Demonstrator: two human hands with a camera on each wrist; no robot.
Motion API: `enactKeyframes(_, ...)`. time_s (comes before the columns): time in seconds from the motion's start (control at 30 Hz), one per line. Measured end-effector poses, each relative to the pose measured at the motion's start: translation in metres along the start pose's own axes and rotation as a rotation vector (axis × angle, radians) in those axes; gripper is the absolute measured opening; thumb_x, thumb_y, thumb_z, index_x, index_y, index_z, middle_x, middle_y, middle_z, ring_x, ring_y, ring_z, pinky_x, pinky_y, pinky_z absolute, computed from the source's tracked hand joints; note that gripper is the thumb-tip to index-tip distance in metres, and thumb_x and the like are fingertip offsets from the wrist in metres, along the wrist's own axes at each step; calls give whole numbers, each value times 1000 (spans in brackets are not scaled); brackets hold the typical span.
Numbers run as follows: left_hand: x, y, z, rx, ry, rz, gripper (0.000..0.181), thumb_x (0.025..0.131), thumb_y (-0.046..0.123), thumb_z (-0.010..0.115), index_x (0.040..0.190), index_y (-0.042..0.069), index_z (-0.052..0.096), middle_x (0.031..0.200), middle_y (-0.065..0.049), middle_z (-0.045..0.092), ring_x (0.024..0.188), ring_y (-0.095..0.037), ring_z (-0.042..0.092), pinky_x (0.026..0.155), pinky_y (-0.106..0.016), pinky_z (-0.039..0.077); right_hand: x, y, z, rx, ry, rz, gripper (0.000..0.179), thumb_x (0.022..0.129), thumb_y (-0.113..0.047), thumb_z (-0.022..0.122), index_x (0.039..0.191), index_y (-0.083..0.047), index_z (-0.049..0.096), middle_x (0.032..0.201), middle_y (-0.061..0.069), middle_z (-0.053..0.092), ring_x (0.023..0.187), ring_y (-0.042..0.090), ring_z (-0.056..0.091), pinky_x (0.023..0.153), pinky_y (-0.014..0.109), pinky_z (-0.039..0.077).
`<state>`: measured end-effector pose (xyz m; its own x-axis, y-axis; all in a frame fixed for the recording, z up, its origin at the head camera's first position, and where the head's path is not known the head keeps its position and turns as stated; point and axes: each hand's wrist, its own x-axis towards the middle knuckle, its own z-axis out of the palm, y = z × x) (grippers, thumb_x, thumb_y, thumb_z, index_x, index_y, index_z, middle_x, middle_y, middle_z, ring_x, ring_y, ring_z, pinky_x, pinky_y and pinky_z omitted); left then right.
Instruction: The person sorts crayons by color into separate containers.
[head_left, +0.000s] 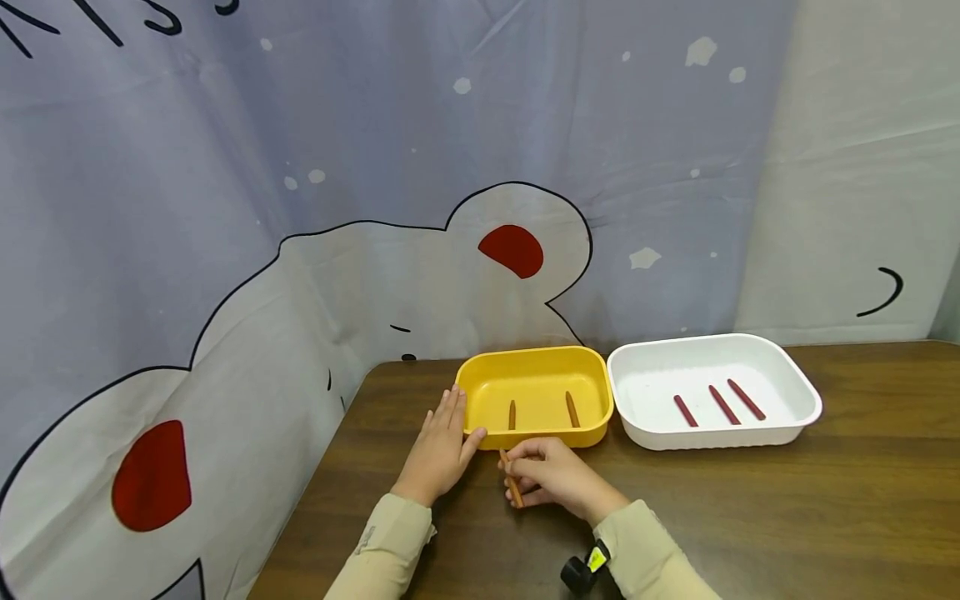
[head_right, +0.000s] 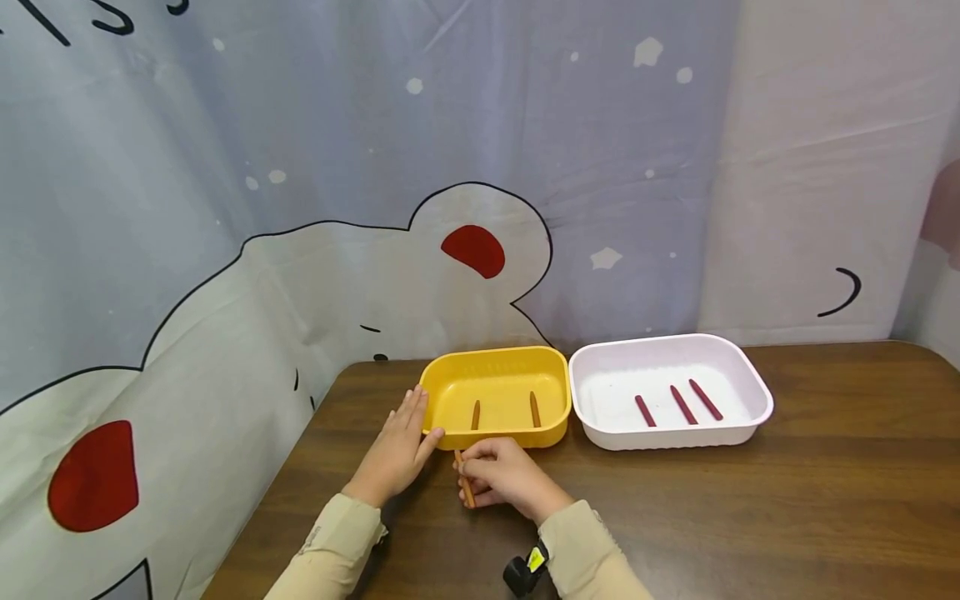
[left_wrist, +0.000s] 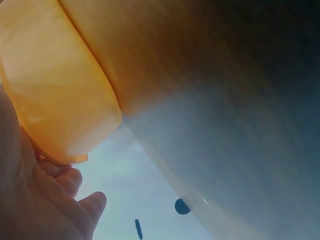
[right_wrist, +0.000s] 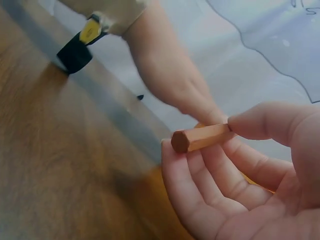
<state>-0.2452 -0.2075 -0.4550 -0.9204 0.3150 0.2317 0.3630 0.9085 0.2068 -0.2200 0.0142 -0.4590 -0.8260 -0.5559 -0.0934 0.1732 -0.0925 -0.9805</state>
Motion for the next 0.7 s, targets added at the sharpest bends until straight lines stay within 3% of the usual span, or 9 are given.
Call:
enactKeyframes(0.23, 2, -1, 1, 13, 1, 0, 73, 108, 46, 43, 156, -7, 28, 164, -23, 23, 152, -35, 23, 119, -57, 26, -3, -12, -5, 33, -1, -42, 34, 101, -10, 57, 119, 19, 57, 92, 14, 68, 77, 20, 70, 77, 42, 62)
enactKeyframes(0.7, 1, -2, 3, 4, 5, 1, 74, 108, 46, 43, 156, -7, 28, 164, -23, 23, 152, -36, 22, 118, -58, 27, -7, -23, -19, 57, 51, -114, 36, 101, -11, 62, 120, 18, 58, 99, 16, 73, 88, 26, 72, 82, 40, 61)
